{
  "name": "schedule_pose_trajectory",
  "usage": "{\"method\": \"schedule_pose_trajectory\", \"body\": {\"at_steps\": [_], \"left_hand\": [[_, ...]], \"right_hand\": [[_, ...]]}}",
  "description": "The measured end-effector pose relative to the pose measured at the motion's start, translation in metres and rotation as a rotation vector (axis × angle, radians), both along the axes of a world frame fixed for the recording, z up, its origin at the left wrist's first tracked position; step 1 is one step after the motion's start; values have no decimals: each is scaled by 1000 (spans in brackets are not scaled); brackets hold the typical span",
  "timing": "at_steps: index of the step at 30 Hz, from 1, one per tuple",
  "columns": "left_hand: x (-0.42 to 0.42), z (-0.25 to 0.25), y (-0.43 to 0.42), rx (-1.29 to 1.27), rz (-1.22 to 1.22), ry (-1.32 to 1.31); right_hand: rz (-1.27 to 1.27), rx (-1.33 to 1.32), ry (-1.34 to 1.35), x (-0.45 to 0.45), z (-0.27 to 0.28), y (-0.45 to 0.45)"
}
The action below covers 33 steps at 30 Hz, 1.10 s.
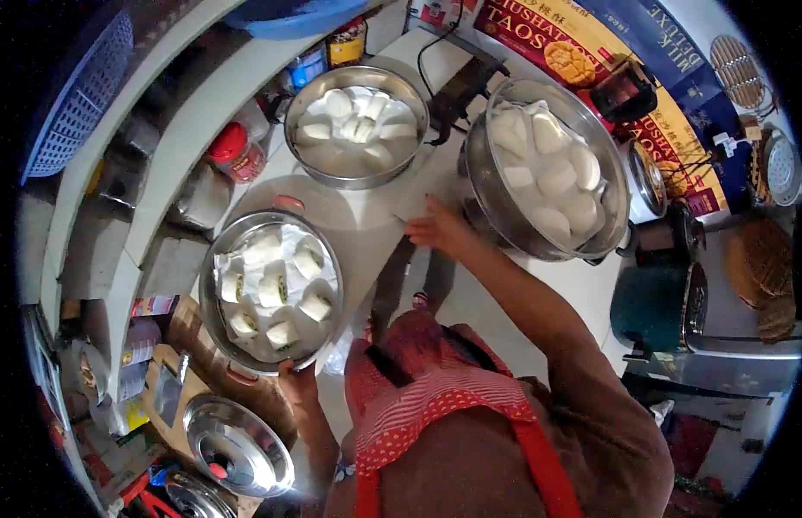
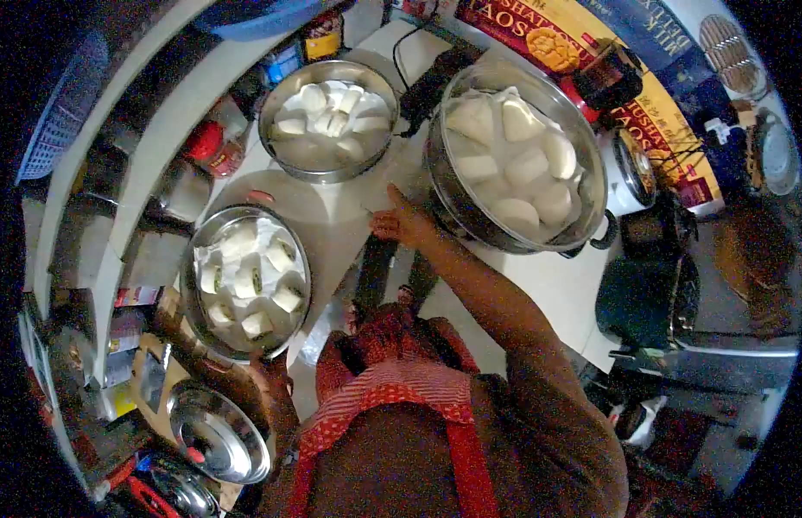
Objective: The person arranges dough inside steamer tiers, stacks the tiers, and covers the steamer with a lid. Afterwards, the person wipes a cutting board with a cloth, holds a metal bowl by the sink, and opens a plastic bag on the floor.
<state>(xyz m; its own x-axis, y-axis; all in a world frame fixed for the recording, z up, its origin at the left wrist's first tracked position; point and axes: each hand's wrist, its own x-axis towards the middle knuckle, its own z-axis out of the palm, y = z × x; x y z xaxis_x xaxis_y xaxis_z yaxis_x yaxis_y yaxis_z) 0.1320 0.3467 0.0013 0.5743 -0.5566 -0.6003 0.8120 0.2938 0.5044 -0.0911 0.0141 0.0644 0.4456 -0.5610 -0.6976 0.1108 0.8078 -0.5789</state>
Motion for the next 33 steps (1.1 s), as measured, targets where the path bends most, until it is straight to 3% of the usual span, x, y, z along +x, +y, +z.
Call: {"method": "schedule_pose_trajectory", "body": {"at_steps": [1,2,3,5,6,7,9,14,17,19,20,22,23,25,26,28,31,33], "left_hand": [[2,-10,6,49,-16,25],[7,-42,21,201,-204,-368],[5,-6,5,9,15,71],[13,-49,34,456,-248,-498],[8,-34,24,210,-82,-182],[4,-29,21,366,-290,-600],[0,6,7,355,21,-41],[-1,-2,14,456,-45,-89],[-10,20,14,478,-55,-67],[-15,38,18,529,-536,-93],[-16,47,21,443,-700,-122],[-19,57,25,243,-885,-244],[-18,62,20,127,-908,-342],[-19,99,-22,283,-892,-529],[-13,123,-45,378,-952,-684],[-6,120,-82,206,-700,-721],[15,104,-144,163,-621,-922],[23,115,-182,186,-545,-825]], "right_hand": [[8,-6,-13,11,-7,-13],[-13,-83,27,22,-12,-25],[-32,-160,65,34,-17,-37],[-80,-149,104,52,-35,-62],[-143,-129,163,59,-40,-71],[-131,-133,151,64,-35,-76],[-141,-116,278,71,-25,-85],[-88,-199,287,79,-70,-115],[-96,-216,232,78,-73,-117],[-93,-145,218,81,-57,-117],[-85,-146,209,75,-87,-128],[453,-1375,355,60,-168,-152],[460,-1376,342,64,-144,-140],[447,-1065,502,66,-51,-92],[453,-1067,496,67,-36,-77],[-178,-248,-21,67,-21,-58],[70,-367,33,51,-18,-51],[-28,-247,-38,46,-13,-41]]}}
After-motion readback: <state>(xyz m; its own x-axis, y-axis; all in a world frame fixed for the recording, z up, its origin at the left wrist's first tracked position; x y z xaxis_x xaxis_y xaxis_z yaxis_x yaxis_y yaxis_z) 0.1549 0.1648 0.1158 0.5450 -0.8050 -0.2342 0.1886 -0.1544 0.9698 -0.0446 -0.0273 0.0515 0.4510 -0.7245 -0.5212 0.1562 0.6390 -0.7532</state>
